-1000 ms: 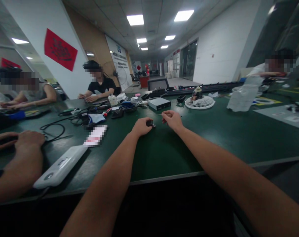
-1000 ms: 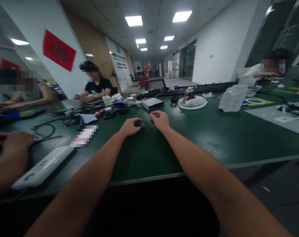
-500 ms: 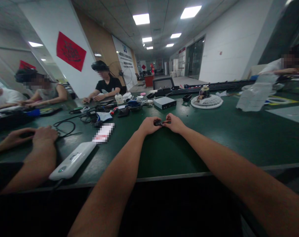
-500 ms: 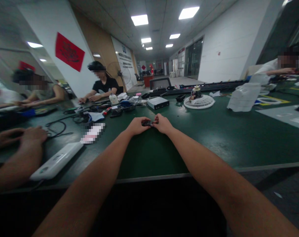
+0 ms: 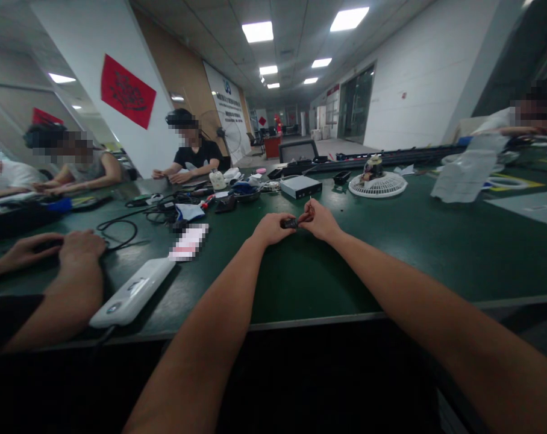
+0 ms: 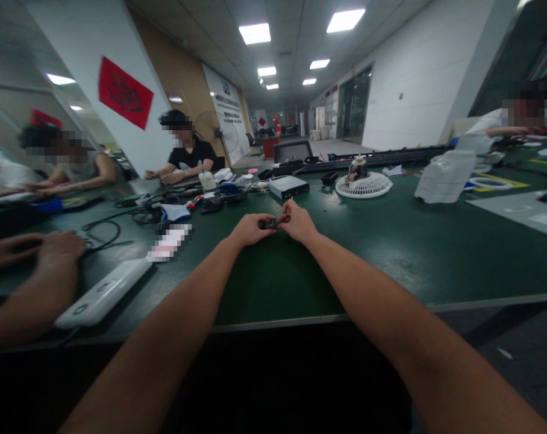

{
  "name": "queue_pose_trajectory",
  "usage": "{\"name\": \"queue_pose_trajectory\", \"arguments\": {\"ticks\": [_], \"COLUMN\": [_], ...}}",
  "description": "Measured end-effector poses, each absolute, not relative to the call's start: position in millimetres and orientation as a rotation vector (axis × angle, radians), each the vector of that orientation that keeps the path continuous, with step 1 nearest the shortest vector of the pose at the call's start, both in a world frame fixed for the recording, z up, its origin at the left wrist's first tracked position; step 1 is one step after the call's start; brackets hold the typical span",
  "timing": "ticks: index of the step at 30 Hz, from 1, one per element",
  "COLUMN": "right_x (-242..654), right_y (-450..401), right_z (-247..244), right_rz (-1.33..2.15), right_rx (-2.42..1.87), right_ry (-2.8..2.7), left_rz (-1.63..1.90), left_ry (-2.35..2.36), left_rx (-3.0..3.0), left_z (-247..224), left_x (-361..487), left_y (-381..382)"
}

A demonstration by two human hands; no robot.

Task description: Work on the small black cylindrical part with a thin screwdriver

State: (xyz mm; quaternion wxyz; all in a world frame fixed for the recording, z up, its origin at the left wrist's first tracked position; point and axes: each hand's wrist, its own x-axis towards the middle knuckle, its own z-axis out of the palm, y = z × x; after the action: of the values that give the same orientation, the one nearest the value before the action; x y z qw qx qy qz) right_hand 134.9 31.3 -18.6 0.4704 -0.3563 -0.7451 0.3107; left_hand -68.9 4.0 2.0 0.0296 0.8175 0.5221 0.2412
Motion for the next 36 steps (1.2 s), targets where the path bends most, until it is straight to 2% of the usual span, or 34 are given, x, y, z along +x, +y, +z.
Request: {"name": "queue_pose_trajectory", "arguments": {"ticks": [11,23,36], "right_x": [137.3,143.8,136.3], "right_y": [34.2,34.1,31.6], "right_z": [-20.7,-19.3,-15.1], "right_rz": [0.780,0.579,0.509], "right_rx": [-0.859,-1.005,-1.011], "right_ry": [-1.781,-1.879,-1.878], "left_rz": [0.697,0.697,0.760], "left_ry": [1.419,1.392,1.611], "left_rx": [2.629,2.660,2.683], "left_z": [10.7,19.2,14.1], "left_x": [-61.6,-54.0,-57.3], "left_y": [-2.3,-6.9,-4.0]}}
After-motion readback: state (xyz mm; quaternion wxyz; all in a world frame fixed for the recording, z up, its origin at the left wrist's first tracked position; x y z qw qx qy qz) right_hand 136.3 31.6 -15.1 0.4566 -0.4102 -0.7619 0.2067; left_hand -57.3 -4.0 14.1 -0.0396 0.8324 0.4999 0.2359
